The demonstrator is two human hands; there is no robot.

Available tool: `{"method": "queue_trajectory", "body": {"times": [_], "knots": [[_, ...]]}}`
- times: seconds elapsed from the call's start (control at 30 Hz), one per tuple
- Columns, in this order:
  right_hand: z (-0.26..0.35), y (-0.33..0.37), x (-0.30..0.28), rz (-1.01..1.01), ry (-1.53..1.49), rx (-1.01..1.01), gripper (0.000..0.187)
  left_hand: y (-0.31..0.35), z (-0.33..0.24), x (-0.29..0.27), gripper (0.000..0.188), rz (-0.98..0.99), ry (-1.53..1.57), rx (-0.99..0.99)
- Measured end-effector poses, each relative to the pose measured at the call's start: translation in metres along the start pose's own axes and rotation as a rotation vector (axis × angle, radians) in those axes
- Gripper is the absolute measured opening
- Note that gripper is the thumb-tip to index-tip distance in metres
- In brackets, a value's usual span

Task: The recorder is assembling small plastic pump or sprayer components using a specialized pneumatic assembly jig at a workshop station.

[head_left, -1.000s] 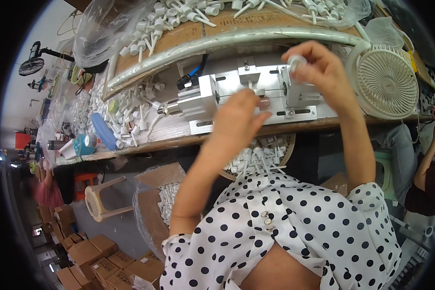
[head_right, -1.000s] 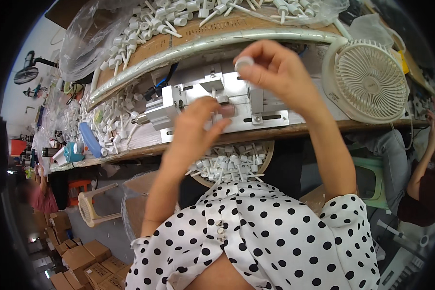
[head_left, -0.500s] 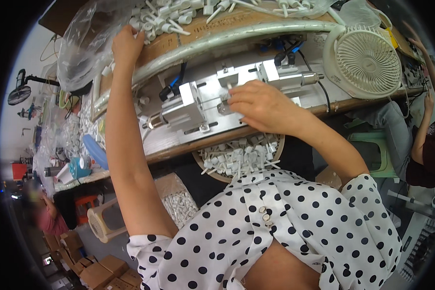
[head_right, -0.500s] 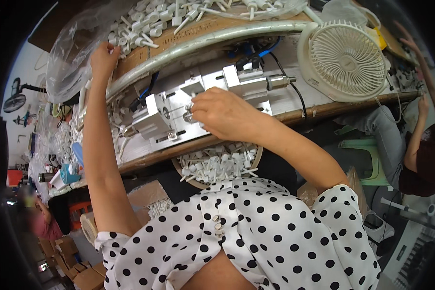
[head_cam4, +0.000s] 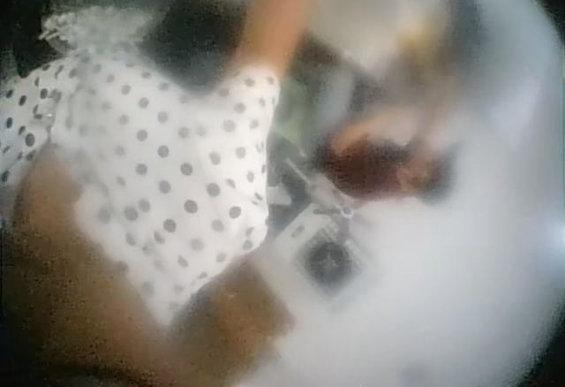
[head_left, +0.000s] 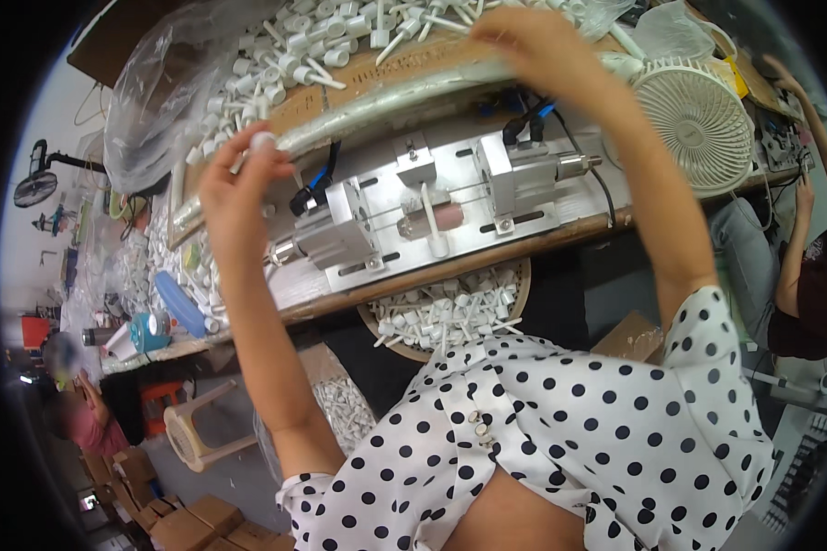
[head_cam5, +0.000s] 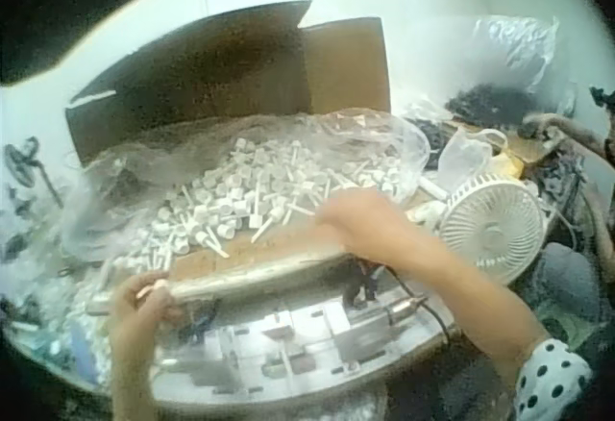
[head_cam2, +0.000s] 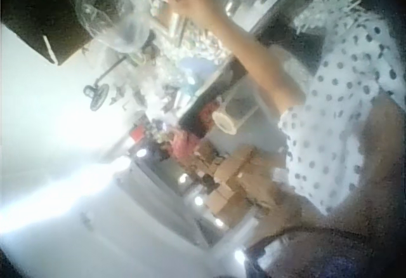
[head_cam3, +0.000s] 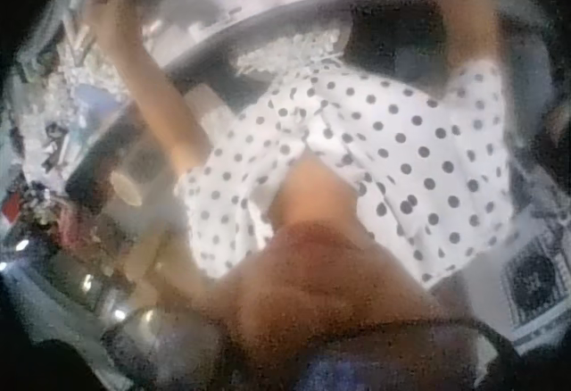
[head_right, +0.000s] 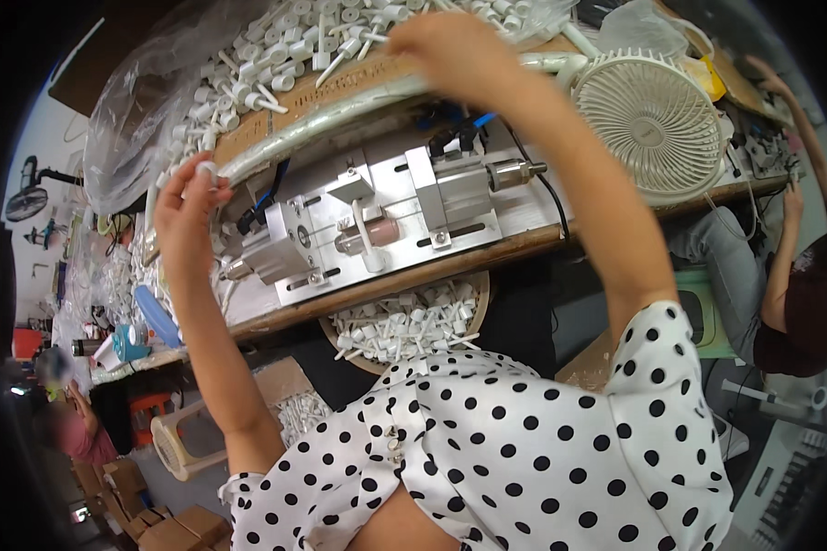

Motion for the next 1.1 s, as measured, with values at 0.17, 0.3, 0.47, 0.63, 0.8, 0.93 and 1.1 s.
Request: {"method": "queue_trajectory", "body": {"times": [0.17, 0.3, 0.47, 0.63, 0.8, 0.93, 1.1], "knots": [[-0.087, -0.015, 0.007, 0.390, 0.293, 0.030, 0.020, 0.097, 0.002, 0.063, 0.030, 0.086, -0.254, 0.260], [-0.098, -0.014, 0.016, 0.429, 0.218, -0.016, 0.020, 0.128, 0.017, 0.104, 0.028, 0.176, -0.413, 0.285], [-0.065, -0.014, -0.006, 0.140, -0.073, 0.137, 0.022, 0.126, 0.025, 0.123, 0.026, 0.195, -0.616, 0.474], [-0.029, 0.021, -0.018, 0.002, -0.672, 0.584, 0.020, 0.120, 0.017, 0.127, 0.030, 0.251, -0.665, 0.474], [0.019, 0.052, -0.005, 0.212, -0.837, 0.601, 0.029, 0.106, 0.007, 0.115, 0.033, 0.366, -0.649, 0.425], [0.068, 0.085, 0.007, 0.293, -0.915, 0.504, 0.022, 0.035, -0.006, 0.057, 0.020, 0.173, -0.444, 0.481], [0.111, 0.086, 0.013, 0.276, -0.241, -0.030, 0.028, -0.097, 0.003, -0.013, 0.032, -0.146, -1.252, 0.343]]}}
Point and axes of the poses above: each hand's wrist, its own y-axis away from the middle knuckle, its own x-axis out of the palm, z = x × y, the point moved 6 cm from there along -y, towards the middle knuckle
